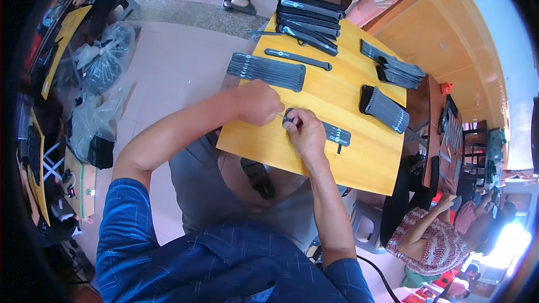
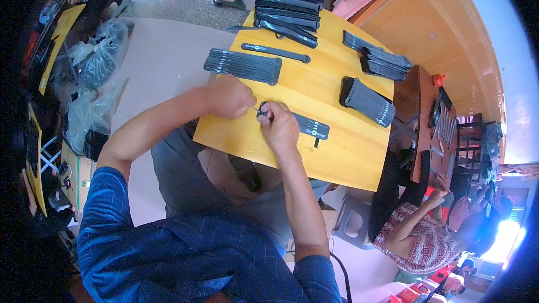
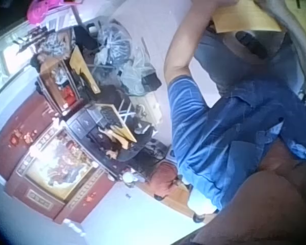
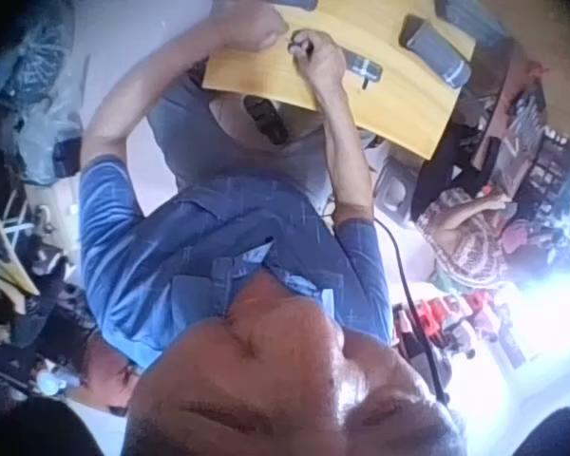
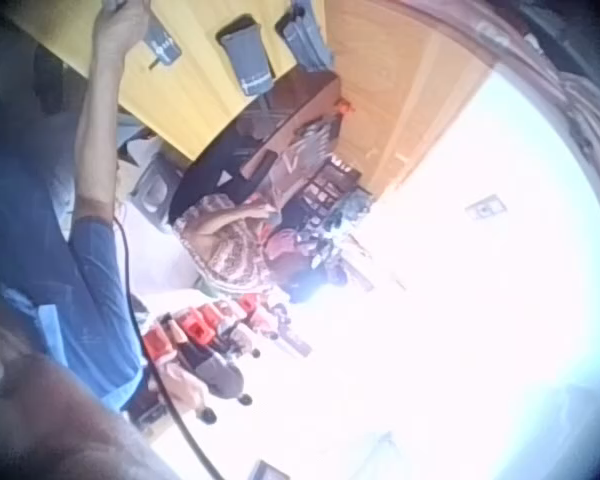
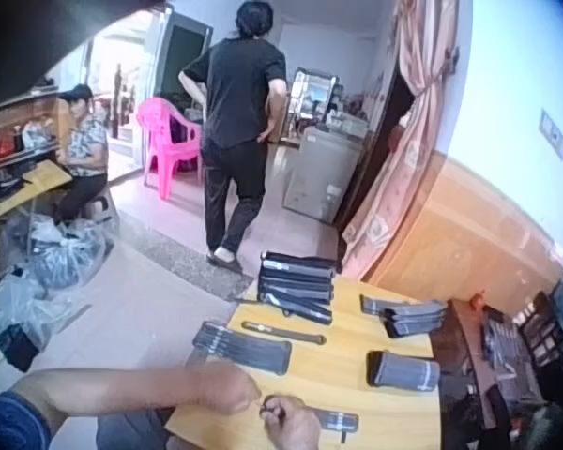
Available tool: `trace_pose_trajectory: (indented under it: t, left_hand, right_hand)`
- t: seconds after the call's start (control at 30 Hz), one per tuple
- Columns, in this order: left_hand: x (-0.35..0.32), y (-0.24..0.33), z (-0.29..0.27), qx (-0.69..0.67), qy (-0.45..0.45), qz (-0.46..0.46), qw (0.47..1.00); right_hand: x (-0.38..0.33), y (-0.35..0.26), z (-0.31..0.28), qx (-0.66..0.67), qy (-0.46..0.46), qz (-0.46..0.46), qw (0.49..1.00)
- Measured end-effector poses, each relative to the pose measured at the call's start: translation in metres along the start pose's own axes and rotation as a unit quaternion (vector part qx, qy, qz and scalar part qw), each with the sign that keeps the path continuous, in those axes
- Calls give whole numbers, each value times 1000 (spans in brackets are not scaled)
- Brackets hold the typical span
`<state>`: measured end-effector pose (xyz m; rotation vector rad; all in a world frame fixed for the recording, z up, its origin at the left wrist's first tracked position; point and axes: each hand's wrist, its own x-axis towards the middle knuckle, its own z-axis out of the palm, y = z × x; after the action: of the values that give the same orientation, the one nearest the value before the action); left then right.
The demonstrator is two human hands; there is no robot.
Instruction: Assembling plastic and metal components onto textile straps at a workshop table.
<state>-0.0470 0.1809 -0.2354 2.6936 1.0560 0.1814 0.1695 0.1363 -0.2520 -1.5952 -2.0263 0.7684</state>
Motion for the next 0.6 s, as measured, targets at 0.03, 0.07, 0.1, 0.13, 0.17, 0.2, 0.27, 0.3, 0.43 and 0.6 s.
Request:
trace_pose_trajectory:
  t: [0.03, 0.07, 0.1, 0.13, 0.17, 0.2, 0.27, 0.3, 0.43, 0.6]
  left_hand:
    - [-3, 3, 0, 12, 17, 14, 1000]
    - [-6, 5, 0, 24, 34, 28, 999]
    - [-8, 8, 0, 24, 35, 29, 999]
    - [-9, 9, 1, 27, 39, 31, 998]
    - [-10, 10, 2, 30, 44, 34, 998]
    - [-12, 12, 5, 31, 45, 35, 998]
    - [-12, 15, 9, 40, 61, 35, 997]
    - [-13, 17, 11, 42, 63, 38, 996]
    - [-19, 22, 13, 46, 68, 12, 997]
    - [-22, 25, 18, 31, 51, -31, 998]
  right_hand:
    - [-1, 0, 0, -1, 1, 0, 1000]
    - [-2, -1, 1, 4, 9, -4, 1000]
    - [-2, -1, 1, 8, 17, -7, 1000]
    - [-2, 0, 2, 7, 18, -8, 1000]
    - [-2, 0, 3, 7, 20, -10, 1000]
    - [-2, 1, 4, 7, 21, -11, 1000]
    - [-3, 5, 6, 13, 34, -21, 999]
    - [-4, 6, 7, 21, 43, -30, 998]
    - [-5, 9, 9, 23, 47, -34, 998]
    - [-7, 16, 9, 86, 65, -47, 993]
